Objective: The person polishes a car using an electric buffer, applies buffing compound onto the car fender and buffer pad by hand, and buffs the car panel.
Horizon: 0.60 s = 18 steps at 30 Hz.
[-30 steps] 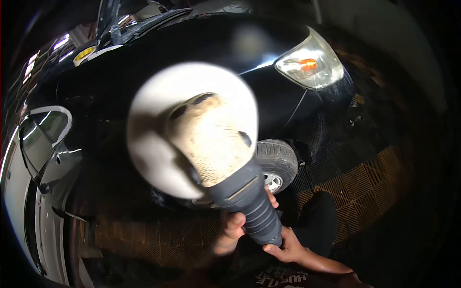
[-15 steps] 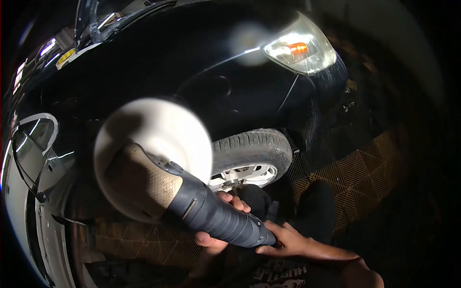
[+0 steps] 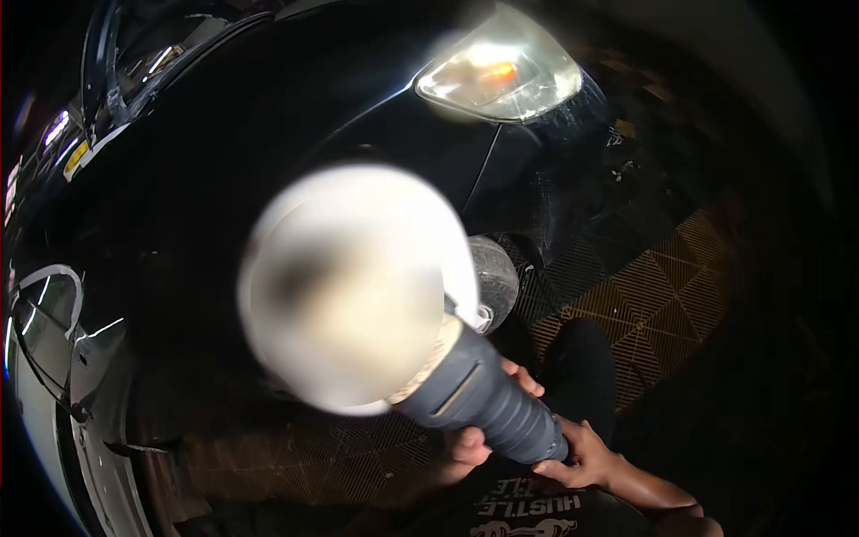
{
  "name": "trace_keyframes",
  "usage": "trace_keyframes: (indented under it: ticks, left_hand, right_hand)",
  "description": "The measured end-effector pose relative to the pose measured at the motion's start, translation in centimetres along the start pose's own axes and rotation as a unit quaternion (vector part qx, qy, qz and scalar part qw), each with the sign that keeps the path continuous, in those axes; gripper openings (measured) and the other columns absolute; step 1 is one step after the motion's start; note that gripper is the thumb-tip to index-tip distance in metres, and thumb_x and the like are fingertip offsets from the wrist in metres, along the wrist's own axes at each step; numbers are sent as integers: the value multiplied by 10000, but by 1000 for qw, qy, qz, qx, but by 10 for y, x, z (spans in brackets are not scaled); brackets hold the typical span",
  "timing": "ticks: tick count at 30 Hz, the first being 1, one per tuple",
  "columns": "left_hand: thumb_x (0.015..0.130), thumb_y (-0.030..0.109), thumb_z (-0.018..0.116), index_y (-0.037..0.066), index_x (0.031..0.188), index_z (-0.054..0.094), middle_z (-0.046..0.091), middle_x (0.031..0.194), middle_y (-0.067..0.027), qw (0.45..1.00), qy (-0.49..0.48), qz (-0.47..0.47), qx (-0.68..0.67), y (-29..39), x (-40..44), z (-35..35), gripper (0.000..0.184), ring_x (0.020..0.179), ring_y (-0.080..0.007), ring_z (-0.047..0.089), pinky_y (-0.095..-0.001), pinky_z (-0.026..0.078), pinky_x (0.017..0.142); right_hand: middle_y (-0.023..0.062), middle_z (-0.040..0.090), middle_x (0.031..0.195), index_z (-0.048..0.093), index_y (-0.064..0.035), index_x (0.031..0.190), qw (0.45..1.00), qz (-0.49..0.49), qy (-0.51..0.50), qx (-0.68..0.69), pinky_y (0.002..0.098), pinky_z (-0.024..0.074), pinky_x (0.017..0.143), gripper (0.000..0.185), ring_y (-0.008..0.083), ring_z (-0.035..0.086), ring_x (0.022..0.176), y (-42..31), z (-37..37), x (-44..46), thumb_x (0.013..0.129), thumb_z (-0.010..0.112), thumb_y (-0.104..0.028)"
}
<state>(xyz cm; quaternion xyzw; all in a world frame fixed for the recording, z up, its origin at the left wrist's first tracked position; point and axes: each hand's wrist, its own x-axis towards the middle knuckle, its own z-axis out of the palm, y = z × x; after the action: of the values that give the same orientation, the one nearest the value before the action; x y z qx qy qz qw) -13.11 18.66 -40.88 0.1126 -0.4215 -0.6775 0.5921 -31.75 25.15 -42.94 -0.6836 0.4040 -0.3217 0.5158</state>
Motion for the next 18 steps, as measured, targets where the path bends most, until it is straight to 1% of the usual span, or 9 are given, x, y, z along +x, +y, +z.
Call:
trace_keyframes:
  ticks: [3,5,8,9,11,12,14,16,18]
  left_hand:
    - [760,493,712,-46,1316,423,497,1190,-130,996,5,-78,-39,-14,10,8,826,1059,-253,534,-433,458,958]
    - [778,479,712,-67,1298,436,549,1142,-169,995,1,-102,0,-19,22,12,802,1048,-261,569,-414,486,925]
    - [845,456,675,-83,1276,457,600,1064,-204,987,11,-131,88,-27,33,20,724,982,-264,617,-402,519,878]
    - [846,448,675,-83,1272,461,603,1056,-207,986,10,-133,103,-30,33,19,714,971,-267,622,-401,522,870]
    - [848,440,674,-82,1269,464,605,1047,-210,984,8,-131,121,-48,25,4,703,959,-271,626,-400,524,862]
    - [841,435,683,-79,1269,466,605,1053,-213,991,32,-123,39,-64,8,-12,703,972,-275,623,-400,519,871]
    - [834,429,691,-76,1269,467,605,1058,-216,991,58,-115,-41,-61,4,-13,703,984,-280,620,-401,515,879]
    - [808,435,712,-63,1275,465,598,1074,-218,995,14,-90,37,-21,13,6,726,1015,-286,610,-406,500,907]
    - [770,454,734,-45,1299,445,570,1099,-184,998,16,-67,3,-10,3,-5,783,1066,-272,574,-431,471,959]
  right_hand:
    - [105,667,865,571,-8,1207,998,21,42,35,328,507,606,663,210,659,635,20,-2,-18,797,763,-493]
    - [91,683,965,547,11,1261,989,92,64,91,322,502,719,715,193,653,740,16,-6,-26,814,740,-512]
    - [118,689,949,556,32,1229,982,25,168,78,335,512,762,666,207,656,787,20,-1,-28,836,734,-475]
    - [131,693,935,563,51,1198,976,59,153,142,341,515,809,618,208,665,836,9,-7,-32,851,735,-430]
    - [131,695,932,569,52,1183,979,48,143,138,344,519,809,595,204,666,842,17,-5,-34,854,737,-414]
    - [131,697,928,575,53,1168,981,38,134,135,346,522,809,573,200,668,848,21,-6,-34,856,739,-399]
    - [127,701,918,579,48,1172,979,34,145,137,337,523,797,587,192,672,843,10,-2,-28,838,759,-399]
    - [114,699,910,574,41,1194,988,57,52,132,323,514,755,613,171,666,787,25,3,-22,814,781,-394]
    - [79,686,814,590,-1,1202,998,5,43,42,281,474,612,636,167,607,563,29,12,-10,778,803,-426]
